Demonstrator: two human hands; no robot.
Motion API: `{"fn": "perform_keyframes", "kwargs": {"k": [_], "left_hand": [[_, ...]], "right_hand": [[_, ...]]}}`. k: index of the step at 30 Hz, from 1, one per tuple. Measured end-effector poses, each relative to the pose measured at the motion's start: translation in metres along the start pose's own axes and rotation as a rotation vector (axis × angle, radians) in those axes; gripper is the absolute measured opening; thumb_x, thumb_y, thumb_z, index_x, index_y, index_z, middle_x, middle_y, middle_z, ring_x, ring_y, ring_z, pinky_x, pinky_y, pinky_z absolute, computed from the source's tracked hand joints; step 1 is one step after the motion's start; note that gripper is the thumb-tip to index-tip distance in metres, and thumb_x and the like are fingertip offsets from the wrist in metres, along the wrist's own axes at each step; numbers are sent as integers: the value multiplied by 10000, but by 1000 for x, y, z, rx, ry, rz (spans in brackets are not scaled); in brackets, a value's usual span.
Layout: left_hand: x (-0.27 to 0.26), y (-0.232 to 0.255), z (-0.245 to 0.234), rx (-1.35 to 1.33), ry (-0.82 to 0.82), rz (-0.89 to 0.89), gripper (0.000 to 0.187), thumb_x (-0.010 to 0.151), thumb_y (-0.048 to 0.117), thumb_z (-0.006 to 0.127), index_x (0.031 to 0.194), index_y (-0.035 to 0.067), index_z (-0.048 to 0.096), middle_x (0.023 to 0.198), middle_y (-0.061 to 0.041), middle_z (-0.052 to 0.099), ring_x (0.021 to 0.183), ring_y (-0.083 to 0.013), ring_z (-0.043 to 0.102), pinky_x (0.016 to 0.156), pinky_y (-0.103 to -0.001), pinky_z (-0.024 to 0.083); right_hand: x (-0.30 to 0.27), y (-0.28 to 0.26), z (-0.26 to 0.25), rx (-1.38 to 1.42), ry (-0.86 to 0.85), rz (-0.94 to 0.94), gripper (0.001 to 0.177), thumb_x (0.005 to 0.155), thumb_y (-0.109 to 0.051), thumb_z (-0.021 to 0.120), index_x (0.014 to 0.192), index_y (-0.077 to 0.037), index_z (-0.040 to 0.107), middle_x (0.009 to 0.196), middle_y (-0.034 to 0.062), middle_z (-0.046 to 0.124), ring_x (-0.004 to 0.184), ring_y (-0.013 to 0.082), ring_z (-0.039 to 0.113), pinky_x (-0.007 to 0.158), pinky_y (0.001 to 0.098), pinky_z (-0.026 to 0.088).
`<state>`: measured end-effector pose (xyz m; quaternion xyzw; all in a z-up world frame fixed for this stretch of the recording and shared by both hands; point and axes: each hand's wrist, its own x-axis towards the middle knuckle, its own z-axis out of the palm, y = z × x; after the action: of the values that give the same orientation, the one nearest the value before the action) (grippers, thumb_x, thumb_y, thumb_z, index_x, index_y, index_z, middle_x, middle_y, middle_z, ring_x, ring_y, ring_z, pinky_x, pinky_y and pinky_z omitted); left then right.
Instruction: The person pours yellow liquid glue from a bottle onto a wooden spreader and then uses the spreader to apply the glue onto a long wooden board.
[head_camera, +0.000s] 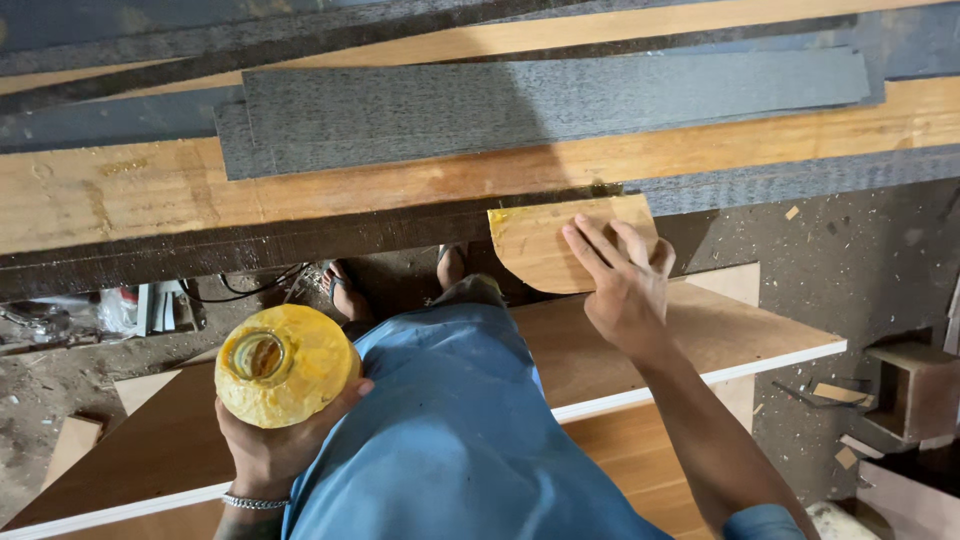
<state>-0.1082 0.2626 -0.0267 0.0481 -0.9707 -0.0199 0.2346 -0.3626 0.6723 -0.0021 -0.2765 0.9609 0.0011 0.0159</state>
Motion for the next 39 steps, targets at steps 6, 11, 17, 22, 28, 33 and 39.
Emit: {"fn": "perform_keyframes", "kwargs": {"k": [6,11,17,22,28,33,39], "left_hand": [[-16,6,6,-610,-117,-673,1428,525,369,1103,1563,-186,294,1535,-267,612,1396,-247,622,1198,-370,497],[2,-13,-11,131,-34,181,634,956,860,908,1497,687,626,1347,-458,581,1039,-600,771,910,-600,753],[45,21,-16,-761,-326,-1076,1260,536,312,1075,1558,-10,411,1417,-58,693,1280,-95,641,1166,-312,502],[83,38,-31,-671,-246,-877,912,593,357,1090,1249,-66,619,1227,-142,773,1064,-192,757,948,-352,630],[104,52,-30,-783,-480,-1023,668,564,273,1122,1105,53,800,1154,-28,841,1039,-96,748,977,-310,644],[96,59,-21,-666,-387,-700,916,527,410,1131,1260,2,764,1210,-97,818,1083,-184,762,1055,-364,632],[93,68,-19,-605,-460,-830,861,506,420,1141,1192,42,783,1172,-46,826,1043,-129,746,1030,-323,621]], "right_hand": [[11,4,12,-21,21,24,967,782,83,649,1646,-348,696,1681,-157,675,1473,249,556,1069,674,438],[15,6,-7,138,-82,28,953,708,59,578,1569,-306,761,1620,-125,729,1409,263,603,1040,664,419],[-4,21,-35,246,-503,103,865,811,21,517,1540,-385,746,1578,-133,740,1450,236,567,991,592,388],[-8,51,-67,254,-567,329,795,950,-113,364,1668,-421,514,1744,-167,538,1675,140,404,1258,537,271],[-50,130,14,-42,54,33,493,1167,-176,694,1640,-314,730,1675,-131,707,1554,251,569,1196,611,376],[-35,135,25,-31,-155,78,1122,729,60,638,1759,-372,539,1796,-211,530,1640,203,417,1174,668,313],[-27,136,32,-19,-180,59,1106,721,25,669,1746,-373,546,1794,-189,533,1608,249,435,1113,650,359]]}}
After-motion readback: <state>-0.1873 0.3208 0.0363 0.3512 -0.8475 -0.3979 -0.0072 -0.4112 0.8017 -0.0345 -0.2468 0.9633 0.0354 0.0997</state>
